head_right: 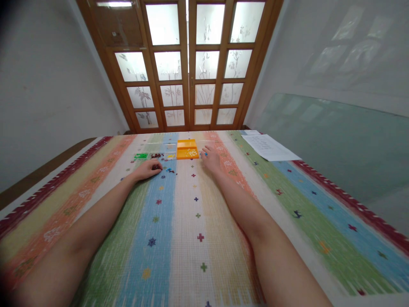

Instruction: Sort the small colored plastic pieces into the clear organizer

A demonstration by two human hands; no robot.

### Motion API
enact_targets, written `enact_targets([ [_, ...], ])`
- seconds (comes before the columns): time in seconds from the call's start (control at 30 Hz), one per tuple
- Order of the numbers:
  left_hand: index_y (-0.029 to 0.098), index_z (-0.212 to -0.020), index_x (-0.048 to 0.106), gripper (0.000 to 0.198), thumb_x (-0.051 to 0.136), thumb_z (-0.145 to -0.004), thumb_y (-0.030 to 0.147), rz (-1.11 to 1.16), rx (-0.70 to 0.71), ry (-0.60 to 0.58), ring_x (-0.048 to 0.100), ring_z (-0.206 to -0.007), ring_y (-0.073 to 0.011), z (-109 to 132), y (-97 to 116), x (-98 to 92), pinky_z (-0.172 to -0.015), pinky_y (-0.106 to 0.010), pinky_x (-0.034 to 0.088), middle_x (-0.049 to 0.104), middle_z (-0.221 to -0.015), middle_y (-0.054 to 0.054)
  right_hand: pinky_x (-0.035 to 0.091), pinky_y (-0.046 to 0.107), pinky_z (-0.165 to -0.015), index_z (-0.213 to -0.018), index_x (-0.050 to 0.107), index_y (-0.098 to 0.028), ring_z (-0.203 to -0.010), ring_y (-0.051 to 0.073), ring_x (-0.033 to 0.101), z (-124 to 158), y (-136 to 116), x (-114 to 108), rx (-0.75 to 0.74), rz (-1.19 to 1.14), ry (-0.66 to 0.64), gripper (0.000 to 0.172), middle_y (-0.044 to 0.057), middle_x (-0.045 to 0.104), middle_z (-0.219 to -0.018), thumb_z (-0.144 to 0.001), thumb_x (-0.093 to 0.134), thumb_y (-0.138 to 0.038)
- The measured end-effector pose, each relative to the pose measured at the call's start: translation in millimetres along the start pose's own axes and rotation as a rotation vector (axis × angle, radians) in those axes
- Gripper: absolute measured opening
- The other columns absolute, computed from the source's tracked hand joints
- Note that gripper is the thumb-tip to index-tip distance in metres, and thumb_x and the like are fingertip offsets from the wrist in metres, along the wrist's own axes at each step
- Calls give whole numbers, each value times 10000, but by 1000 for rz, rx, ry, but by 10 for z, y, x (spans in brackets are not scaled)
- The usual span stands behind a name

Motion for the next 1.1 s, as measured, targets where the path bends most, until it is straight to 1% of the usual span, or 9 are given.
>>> enact_targets([
  [0.1, 215, -917, 759, 203, 664, -851, 383, 92, -57, 31, 626, -827, -202, 3, -32, 10, -752, -310, 477, 716, -912, -41, 431, 488, -1173, -1162, 776, -178, -1345, 283, 570, -8, 61, 33, 10, 4, -26, 320, 133, 621, -1448, -999, 542, -324],
  [0.2, 205, -919, 750, 238, 688, -833, 417, 248, -151, 85, 625, -787, -190, -5, -76, 25, -740, -305, 476, 730, -902, -40, 438, 475, -1165, -1169, 773, -183, -1320, 275, 583, 20, 52, 81, 6, 9, -45, 316, 132, 630, -1431, -996, 542, -313],
  [0.3, 188, -893, 726, 254, 722, -796, 423, 423, -237, 182, 627, -772, -176, -22, -111, 24, -740, -296, 477, 727, -885, -44, 441, 469, -1159, -1186, 766, -194, -1294, 267, 592, 55, 19, 125, -3, 17, -68, 313, 129, 644, -1400, -984, 552, -299],
  [0.4, 188, -894, 691, 269, 734, -770, 422, 570, -349, 294, 618, -736, -153, -31, -137, 13, -676, -267, 463, 724, -908, -45, 434, 474, -1163, -1194, 761, -206, -1302, 266, 580, 81, -25, 145, -38, 26, -79, 317, 126, 645, -1384, -982, 546, -303],
  [0.5, 189, -912, 672, 289, 742, -748, 416, 689, -435, 343, 610, -696, -131, -32, -140, 12, -623, -240, 448, 709, -910, -37, 423, 497, -1170, -1188, 760, -212, -1301, 272, 576, 96, -72, 138, -70, 38, -70, 315, 128, 637, -1381, -982, 538, -301],
  [0.6, 184, -908, 667, 290, 756, -707, 373, 758, -452, 373, 599, -666, -113, -35, -121, 10, -589, -222, 439, 690, -889, -26, 427, 516, -1165, -1183, 757, -211, -1303, 283, 571, 112, -123, 116, -83, 37, -57, 303, 138, 612, -1400, -976, 551, -292],
  [0.7, 181, -890, 661, 265, 735, -679, 323, 778, -474, 429, 560, -605, -99, -40, -104, 4, -539, -215, 414, 659, -813, -10, 438, 523, -1155, -1187, 751, -206, -1323, 297, 554, 137, -181, 105, -98, 25, -71, 294, 148, 590, -1423, -978, 556, -276],
  [0.9, 202, -884, 602, 244, 687, -671, 288, 807, -527, 515, 494, -532, -92, -63, -112, 14, -472, -204, 358, 583, -702, 29, 452, 506, -1146, -1201, 739, -217, -1322, 286, 555, 201, -302, 118, -132, 23, -96, 286, 132, 584, -1425, -975, 566, -251],
  [1.1, 212, -902, 570, 268, 705, -680, 278, 849, -516, 516, 479, -518, -80, -69, -143, 38, -461, -185, 350, 549, -687, 51, 430, 489, -1168, -1217, 732, -194, -1339, 289, 539, 226, -370, 117, -168, 31, -121, 290, 151, 575, -1424, -982, 568, -236],
])
Point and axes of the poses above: each hand's wrist, its own z-axis away from the middle knuckle, its own x-axis out of the palm, y = z × x, the point moved 2 cm from there along -z, towards the middle knuckle
